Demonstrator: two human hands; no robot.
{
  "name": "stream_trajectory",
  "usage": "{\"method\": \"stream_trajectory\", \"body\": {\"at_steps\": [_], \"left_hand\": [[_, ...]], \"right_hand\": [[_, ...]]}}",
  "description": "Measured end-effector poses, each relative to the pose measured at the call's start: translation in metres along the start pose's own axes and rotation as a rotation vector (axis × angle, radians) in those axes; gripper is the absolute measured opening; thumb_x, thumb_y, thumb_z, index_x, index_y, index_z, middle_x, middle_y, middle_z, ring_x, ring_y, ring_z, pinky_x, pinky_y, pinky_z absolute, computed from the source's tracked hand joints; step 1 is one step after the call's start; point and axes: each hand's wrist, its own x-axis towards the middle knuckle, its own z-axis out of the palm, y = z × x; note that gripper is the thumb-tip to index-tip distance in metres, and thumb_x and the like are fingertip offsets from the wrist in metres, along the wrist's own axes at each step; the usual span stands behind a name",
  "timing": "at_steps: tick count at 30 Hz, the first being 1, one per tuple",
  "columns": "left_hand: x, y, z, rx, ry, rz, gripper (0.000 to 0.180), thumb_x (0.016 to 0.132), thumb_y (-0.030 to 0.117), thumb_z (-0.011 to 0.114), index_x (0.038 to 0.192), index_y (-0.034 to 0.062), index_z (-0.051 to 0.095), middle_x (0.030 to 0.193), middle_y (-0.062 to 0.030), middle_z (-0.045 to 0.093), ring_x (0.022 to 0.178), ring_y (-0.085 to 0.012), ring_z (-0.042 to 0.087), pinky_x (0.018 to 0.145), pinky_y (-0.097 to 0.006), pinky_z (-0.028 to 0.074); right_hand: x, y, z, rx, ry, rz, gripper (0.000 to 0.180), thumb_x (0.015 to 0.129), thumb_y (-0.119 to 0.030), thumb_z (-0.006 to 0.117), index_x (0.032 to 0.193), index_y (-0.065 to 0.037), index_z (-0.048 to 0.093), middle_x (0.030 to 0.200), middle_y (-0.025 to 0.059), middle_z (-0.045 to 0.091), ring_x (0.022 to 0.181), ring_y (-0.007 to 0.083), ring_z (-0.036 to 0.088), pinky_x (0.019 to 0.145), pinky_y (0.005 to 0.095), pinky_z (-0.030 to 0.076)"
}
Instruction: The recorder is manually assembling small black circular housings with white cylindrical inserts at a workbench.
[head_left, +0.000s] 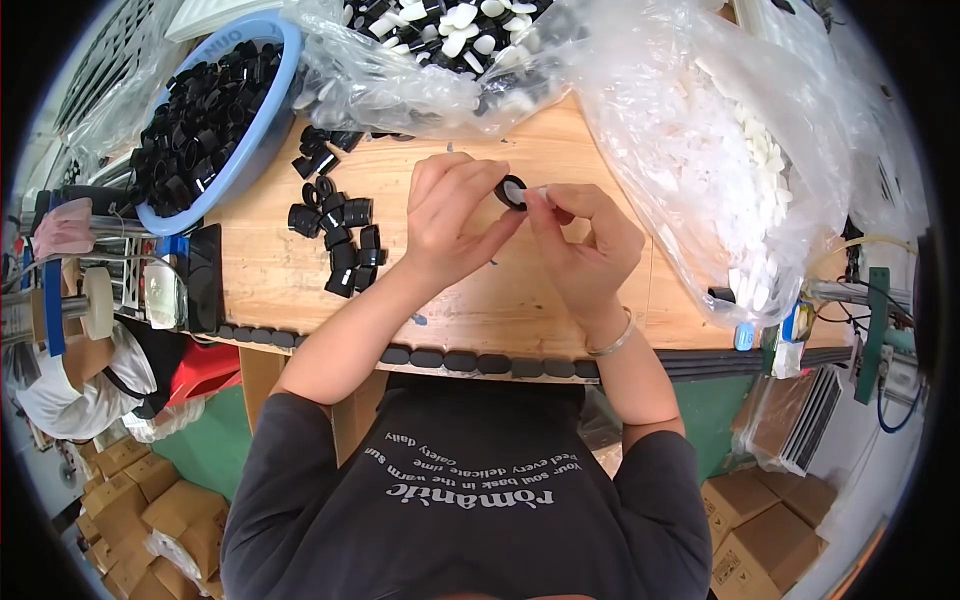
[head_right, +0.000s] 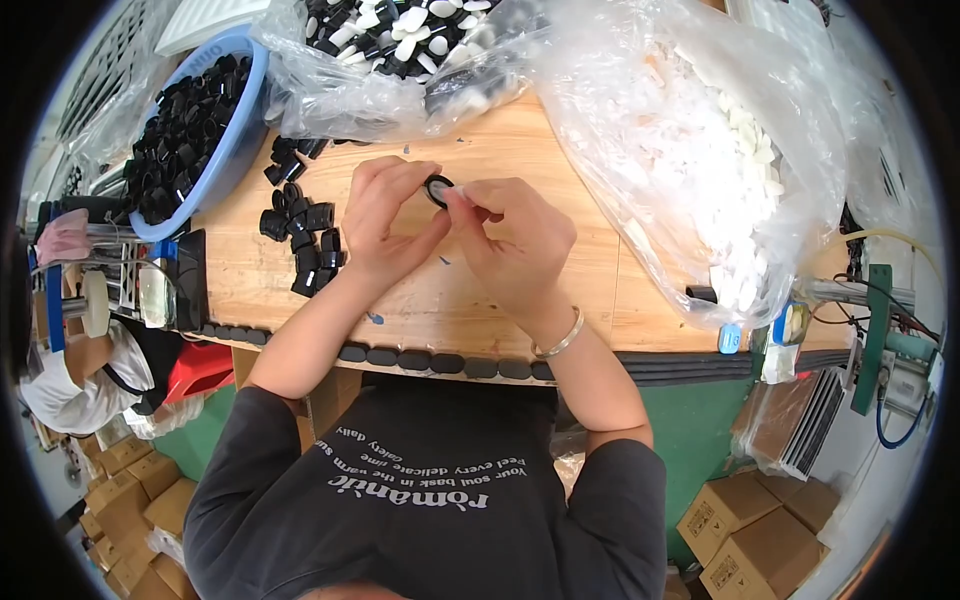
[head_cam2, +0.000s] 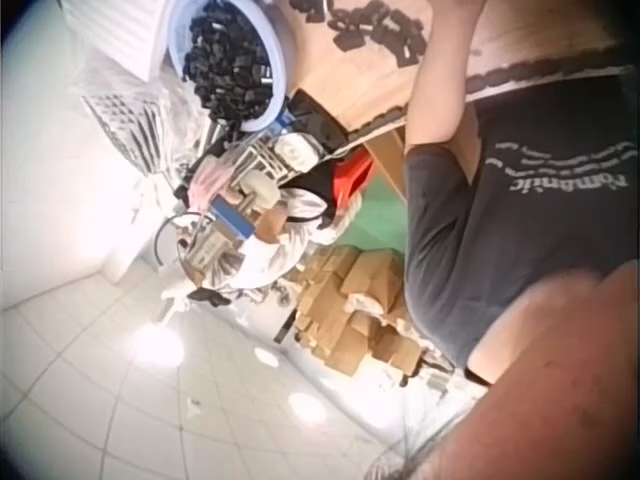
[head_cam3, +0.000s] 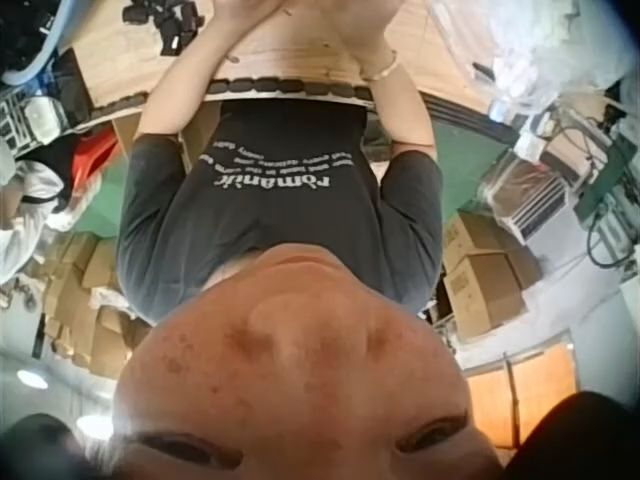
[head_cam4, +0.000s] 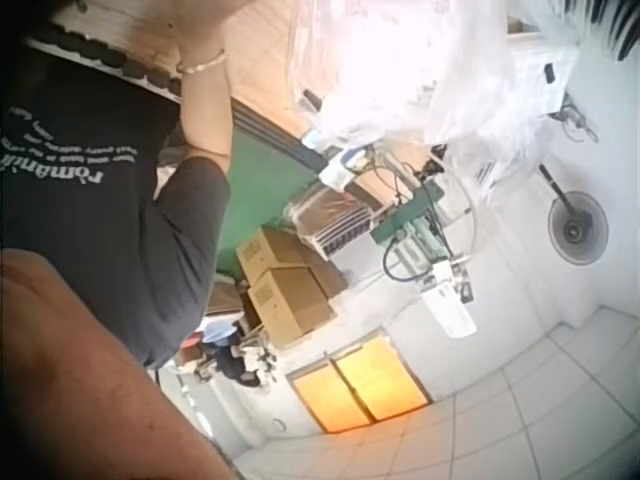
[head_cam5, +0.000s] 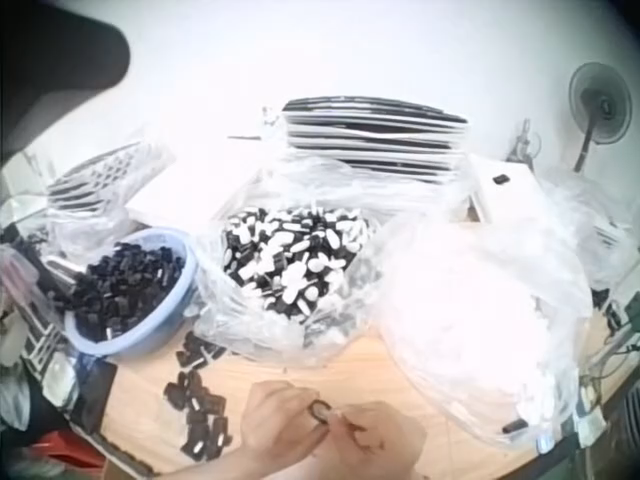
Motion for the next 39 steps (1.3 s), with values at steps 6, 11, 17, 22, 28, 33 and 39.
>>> {"method": "stream_trajectory", "body": {"at_steps": [6, 11, 17, 22, 28, 33, 39], "left_hand": [[-0.002, 0.002, 0.001, -0.004, -0.002, 0.019, 0.048, 0.053, 0.006, 0.080, 0.098, -0.0003, 0.065, 0.091, -0.0097, 0.064, 0.085, -0.0278, 0.057, 0.074, -0.036, 0.043], [-0.002, 0.001, -0.002, 0.030, -0.011, 0.047, 0.050, 0.051, 0.007, 0.080, 0.098, -0.0002, 0.065, 0.091, -0.0097, 0.064, 0.084, -0.0275, 0.057, 0.074, -0.035, 0.043], [0.001, 0.004, -0.002, 0.020, 0.010, 0.052, 0.049, 0.051, 0.006, 0.079, 0.098, -0.0002, 0.065, 0.090, -0.0100, 0.065, 0.083, -0.0274, 0.057, 0.074, -0.035, 0.043], [-0.002, 0.002, -0.003, 0.032, 0.017, 0.062, 0.049, 0.051, 0.006, 0.079, 0.098, -0.0001, 0.065, 0.091, -0.0098, 0.065, 0.083, -0.0272, 0.057, 0.074, -0.035, 0.043], [0.002, 0.001, -0.006, 0.010, 0.023, 0.047, 0.050, 0.051, 0.006, 0.079, 0.099, -0.0002, 0.066, 0.092, -0.0096, 0.065, 0.083, -0.0279, 0.057, 0.075, -0.036, 0.043], [0.004, 0.000, -0.005, 0.024, 0.027, 0.061, 0.051, 0.050, 0.008, 0.079, 0.099, 0.0008, 0.066, 0.091, -0.0088, 0.065, 0.083, -0.0275, 0.056, 0.075, -0.036, 0.043], [0.005, 0.002, -0.004, 0.049, 0.002, 0.104, 0.051, 0.050, 0.010, 0.081, 0.099, 0.0022, 0.067, 0.091, -0.0074, 0.065, 0.082, -0.0254, 0.056, 0.072, -0.034, 0.042]], "right_hand": [[-0.003, 0.001, 0.001, -0.072, -0.006, -0.060, 0.016, 0.074, 0.004, 0.074, 0.084, -0.001, 0.062, 0.074, 0.0083, 0.066, 0.060, 0.0115, 0.058, 0.054, 0.0214, 0.046], [0.001, -0.001, 0.000, -0.245, -0.011, -0.270, 0.019, 0.070, 0.000, 0.078, 0.082, -0.003, 0.064, 0.075, 0.0080, 0.066, 0.057, 0.0169, 0.058, 0.051, 0.0241, 0.043], [0.003, 0.003, -0.003, -0.349, 0.065, -0.353, 0.019, 0.068, -0.003, 0.079, 0.078, -0.006, 0.064, 0.077, 0.0049, 0.066, 0.058, 0.0171, 0.056, 0.050, 0.0264, 0.040], [0.002, 0.002, -0.004, -0.348, 0.000, -0.373, 0.016, 0.068, -0.004, 0.078, 0.076, -0.008, 0.065, 0.077, 0.0031, 0.065, 0.060, 0.0155, 0.054, 0.050, 0.0272, 0.036], [0.003, -0.001, -0.004, -0.132, -0.063, -0.248, 0.014, 0.073, 0.000, 0.071, 0.086, -0.003, 0.067, 0.087, 0.0065, 0.064, 0.066, 0.0139, 0.051, 0.062, 0.0252, 0.043], [-0.001, 0.004, -0.011, 0.272, -0.206, 0.343, 0.025, 0.080, 0.000, 0.067, 0.105, 0.002, 0.063, 0.094, 0.0069, 0.064, 0.080, 0.0114, 0.058, 0.073, 0.0250, 0.048], [0.000, 0.006, -0.011, 0.572, -0.310, 0.647, 0.026, 0.084, 0.001, 0.065, 0.110, 0.003, 0.061, 0.098, 0.0068, 0.065, 0.090, 0.0121, 0.061, 0.079, 0.0252, 0.051]]}}
